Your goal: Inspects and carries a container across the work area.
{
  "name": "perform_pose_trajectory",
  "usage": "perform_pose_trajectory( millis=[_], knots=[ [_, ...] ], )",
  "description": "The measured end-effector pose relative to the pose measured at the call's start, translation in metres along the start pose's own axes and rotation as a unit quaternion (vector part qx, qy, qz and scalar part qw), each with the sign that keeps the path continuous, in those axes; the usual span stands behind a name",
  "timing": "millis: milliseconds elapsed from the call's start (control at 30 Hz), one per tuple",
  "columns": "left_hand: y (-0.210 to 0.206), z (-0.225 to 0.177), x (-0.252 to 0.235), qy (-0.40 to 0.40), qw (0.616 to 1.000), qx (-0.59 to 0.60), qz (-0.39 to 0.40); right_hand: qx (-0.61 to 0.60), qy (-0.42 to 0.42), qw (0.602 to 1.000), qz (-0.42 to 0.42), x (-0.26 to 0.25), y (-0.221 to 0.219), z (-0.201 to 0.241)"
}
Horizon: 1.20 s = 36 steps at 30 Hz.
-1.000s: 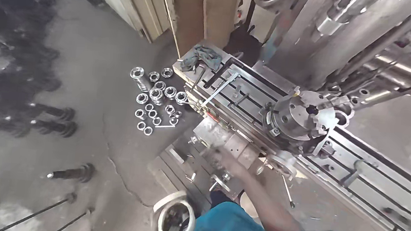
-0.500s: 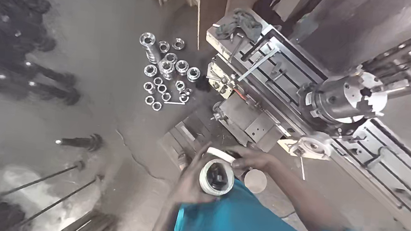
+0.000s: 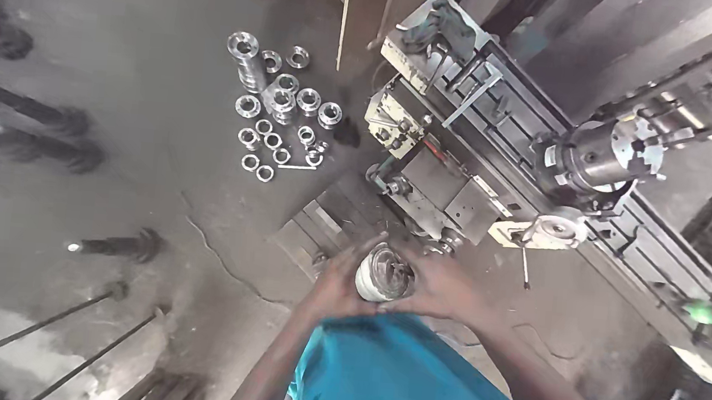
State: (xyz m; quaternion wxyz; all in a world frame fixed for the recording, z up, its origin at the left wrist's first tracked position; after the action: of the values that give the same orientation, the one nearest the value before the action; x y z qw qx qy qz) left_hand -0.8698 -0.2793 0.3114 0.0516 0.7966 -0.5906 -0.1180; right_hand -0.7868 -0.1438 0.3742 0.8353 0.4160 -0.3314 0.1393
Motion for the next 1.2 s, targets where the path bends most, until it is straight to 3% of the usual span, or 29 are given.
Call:
perform_pose_trajectory(
  millis=[133, 200, 300, 367, 400, 467, 533, 600, 667, 800, 867, 900, 1033, 1200],
  knots=[
    [0.005, 0.0, 0.009, -0.019, 0.999, 0.033, -0.019, -0.053, 0.008, 0.999, 0.002, -0.007, -0.006, 0.002],
    [0.01, -0.002, 0.015, -0.02, 0.996, 0.066, -0.052, -0.186, 0.067, 0.98, 0.006, -0.011, -0.009, -0.003],
    [0.012, -0.006, 0.027, -0.026, 0.985, 0.134, -0.109, -0.468, 0.171, 0.867, -0.021, -0.023, -0.029, -0.014],
    [0.012, 0.0, 0.038, -0.024, 0.968, 0.213, -0.13, -0.579, 0.18, 0.795, 0.003, -0.032, -0.054, -0.017],
    [0.012, 0.004, 0.045, -0.021, 0.946, 0.291, -0.142, -0.621, 0.167, 0.765, 0.022, -0.037, -0.067, -0.016],
    [0.011, 0.009, 0.064, 0.029, 0.891, 0.404, -0.206, -0.716, 0.183, 0.669, 0.078, -0.045, -0.094, -0.013],
    [0.02, 0.014, 0.071, 0.065, 0.861, 0.421, -0.278, -0.769, 0.226, 0.589, 0.104, -0.052, -0.099, -0.016],
    [0.033, 0.025, 0.077, 0.054, 0.856, 0.42, -0.297, -0.792, 0.24, 0.548, 0.119, -0.055, -0.099, -0.023],
    [0.043, 0.029, 0.082, 0.024, 0.87, 0.412, -0.268, -0.81, 0.252, 0.512, 0.132, -0.054, -0.096, -0.031],
    [0.045, 0.019, 0.098, 0.08, 0.817, 0.347, -0.453, -0.825, 0.287, 0.459, 0.161, -0.058, -0.091, -0.044],
    [0.042, 0.017, 0.093, 0.075, 0.812, 0.341, -0.468, -0.82, 0.3, 0.458, 0.168, -0.064, -0.088, -0.05],
    [0.04, 0.016, 0.088, 0.072, 0.811, 0.333, -0.475, -0.809, 0.299, 0.48, 0.162, -0.067, -0.086, -0.053],
    [0.023, 0.007, 0.066, 0.048, 0.825, 0.297, -0.479, -0.666, 0.212, 0.706, 0.115, -0.08, -0.076, -0.049],
    [0.011, 0.023, 0.055, 0.075, 0.866, 0.248, -0.427, -0.597, 0.193, 0.764, 0.148, -0.103, -0.073, -0.017]
  ],
)
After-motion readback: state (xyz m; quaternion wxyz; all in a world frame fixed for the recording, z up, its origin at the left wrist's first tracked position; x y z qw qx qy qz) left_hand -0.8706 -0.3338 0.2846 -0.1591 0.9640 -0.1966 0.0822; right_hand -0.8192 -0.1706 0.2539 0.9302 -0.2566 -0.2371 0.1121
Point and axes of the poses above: each hand's wrist, its own x-axis away from the middle knuckle, its own y-axis out of the back of the hand, z = x × y, the point moved 7 cm from there along -x, towards the middle knuckle, and after that the axes turned 11 degrees about z, right-handed, at the moved point
